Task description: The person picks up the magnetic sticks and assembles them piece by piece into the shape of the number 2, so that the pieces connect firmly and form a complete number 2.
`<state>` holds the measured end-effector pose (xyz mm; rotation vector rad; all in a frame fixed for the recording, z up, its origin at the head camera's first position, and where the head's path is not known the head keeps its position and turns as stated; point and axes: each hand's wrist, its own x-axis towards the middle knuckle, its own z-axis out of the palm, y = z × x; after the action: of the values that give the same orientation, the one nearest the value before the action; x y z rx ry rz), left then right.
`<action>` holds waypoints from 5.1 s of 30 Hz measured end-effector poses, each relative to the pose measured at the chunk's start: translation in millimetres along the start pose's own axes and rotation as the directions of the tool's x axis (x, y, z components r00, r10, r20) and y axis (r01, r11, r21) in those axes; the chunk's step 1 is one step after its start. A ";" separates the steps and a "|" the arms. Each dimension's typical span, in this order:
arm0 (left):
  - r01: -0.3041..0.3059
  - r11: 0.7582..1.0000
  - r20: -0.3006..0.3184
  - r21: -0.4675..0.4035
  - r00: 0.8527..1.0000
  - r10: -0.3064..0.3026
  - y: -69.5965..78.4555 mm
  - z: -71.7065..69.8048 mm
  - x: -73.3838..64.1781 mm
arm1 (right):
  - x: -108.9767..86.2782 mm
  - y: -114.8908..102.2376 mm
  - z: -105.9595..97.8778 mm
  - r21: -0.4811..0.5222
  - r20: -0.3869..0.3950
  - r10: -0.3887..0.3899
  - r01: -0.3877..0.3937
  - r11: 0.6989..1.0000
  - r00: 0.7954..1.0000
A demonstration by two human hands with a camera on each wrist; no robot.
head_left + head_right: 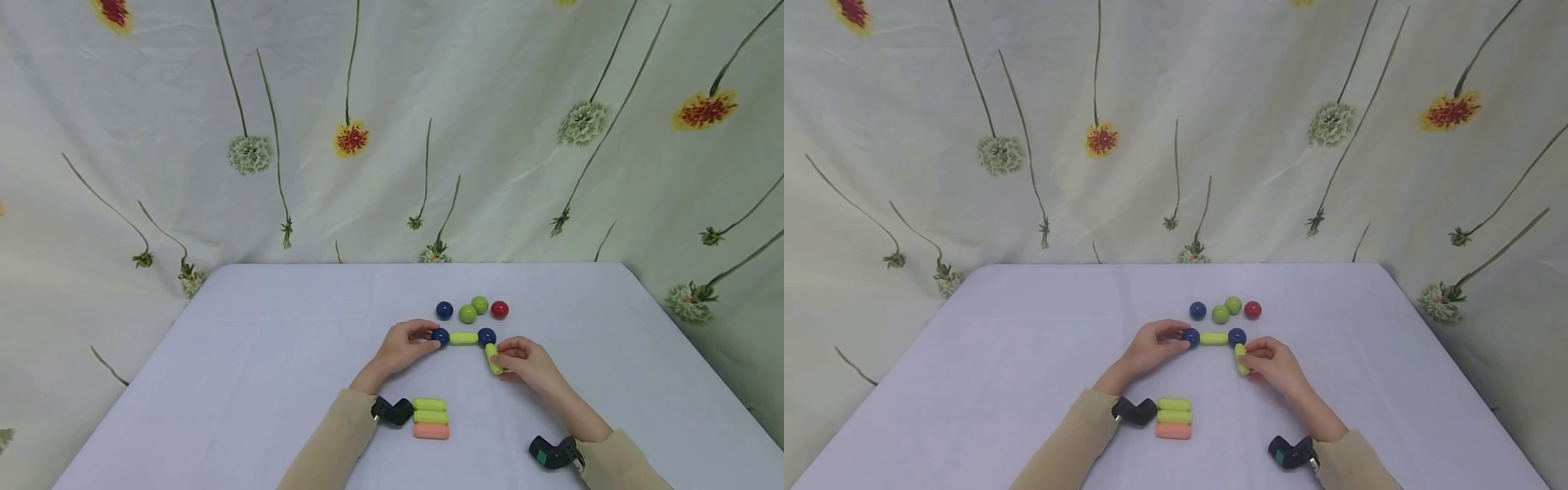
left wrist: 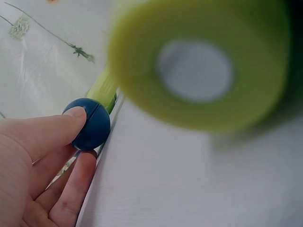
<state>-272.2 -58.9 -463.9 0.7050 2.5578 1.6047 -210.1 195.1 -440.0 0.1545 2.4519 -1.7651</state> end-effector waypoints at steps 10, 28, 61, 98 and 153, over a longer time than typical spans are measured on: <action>0.006 1.000 -0.003 -0.003 1.000 -0.006 0.2 0.4 0.5 | -0.5 -1.5 -4.8 -0.046 0.011 -0.004 0.004 0.999 1.000; -0.027 0.999 -0.008 0.033 1.000 0.027 -0.8 0.3 -0.9 | 4.1 2.4 -8.5 -0.120 0.000 -0.008 0.008 0.993 1.000; 0.014 1.000 0.001 0.005 1.000 -0.014 2.6 -0.7 -1.2 | 12.1 -0.7 -18.4 -0.019 -0.030 -0.030 0.029 0.999 0.999; 0.013 1.000 0.006 -0.005 1.000 -0.013 1.9 -0.6 -0.8 | 61.7 8.2 -22.7 -0.148 -0.216 -0.123 0.092 0.985 0.969; 0.053 0.999 -0.001 -0.001 0.999 -0.053 4.1 -0.1 -1.9 | 37.9 8.4 -24.5 -0.198 -0.128 -0.095 0.068 0.978 0.987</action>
<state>-269.0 -58.3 -460.7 0.6311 2.5532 1.5906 -247.1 221.6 -445.9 0.1646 2.7481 -1.5820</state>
